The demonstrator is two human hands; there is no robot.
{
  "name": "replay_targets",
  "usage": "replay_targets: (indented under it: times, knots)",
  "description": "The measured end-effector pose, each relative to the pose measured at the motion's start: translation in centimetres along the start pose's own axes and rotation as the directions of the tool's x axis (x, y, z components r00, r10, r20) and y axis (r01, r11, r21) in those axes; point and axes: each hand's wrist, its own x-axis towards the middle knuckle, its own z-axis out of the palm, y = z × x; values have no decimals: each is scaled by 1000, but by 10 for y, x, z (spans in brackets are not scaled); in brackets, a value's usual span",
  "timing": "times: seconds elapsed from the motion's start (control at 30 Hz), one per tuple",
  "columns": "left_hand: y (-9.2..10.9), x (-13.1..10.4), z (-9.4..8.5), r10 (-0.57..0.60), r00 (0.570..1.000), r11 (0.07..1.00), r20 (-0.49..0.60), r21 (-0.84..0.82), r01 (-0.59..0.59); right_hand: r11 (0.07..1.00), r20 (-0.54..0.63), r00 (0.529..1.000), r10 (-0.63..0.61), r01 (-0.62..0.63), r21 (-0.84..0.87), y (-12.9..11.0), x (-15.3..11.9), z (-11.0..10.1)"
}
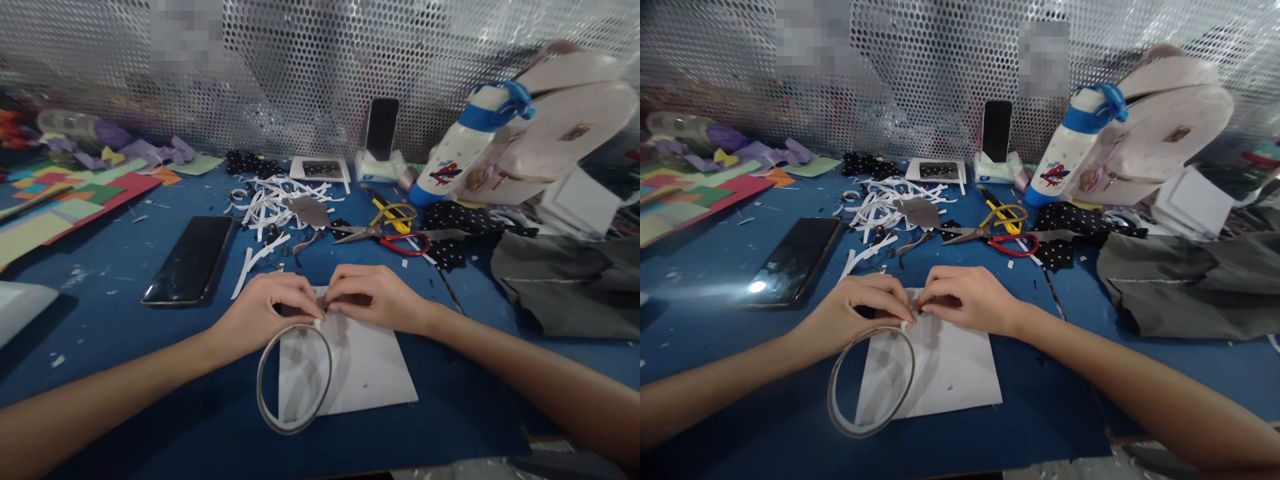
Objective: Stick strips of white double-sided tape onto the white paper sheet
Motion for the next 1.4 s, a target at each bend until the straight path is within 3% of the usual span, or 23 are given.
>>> replay_targets:
  times: [0.4, 0.7, 0.83, 1.0, 1.2, 1.4]
  knots:
    - [3, 0, 0, -7, 1000, 1000, -8, -2, 7, 1000, -56, 998, -21, 21, 5, 2, -1, 6]
    - [1, -1, 0, 19, 1000, 1000, 8, 24, -19, 964, -87, 996, -17, -7, -264, -8, -2, 9]
    - [0, -1, 0, 43, 999, 997, 26, 58, -45, 987, -167, 985, 45, -70, -147, -5, -2, 9]
    - [-1, -2, 0, 30, 999, 998, 24, 62, -32, 999, -109, 994, 10, -15, -48, 0, -3, 6]
    - [0, -2, 0, 33, 999, 997, 11, 66, -34, 1000, -48, 999, 2, -3, -29, 1, -3, 5]
    - [1, -1, 0, 29, 1000, 998, 8, 53, -29, 998, -63, 998, -4, -1, -67, -2, -2, 8]
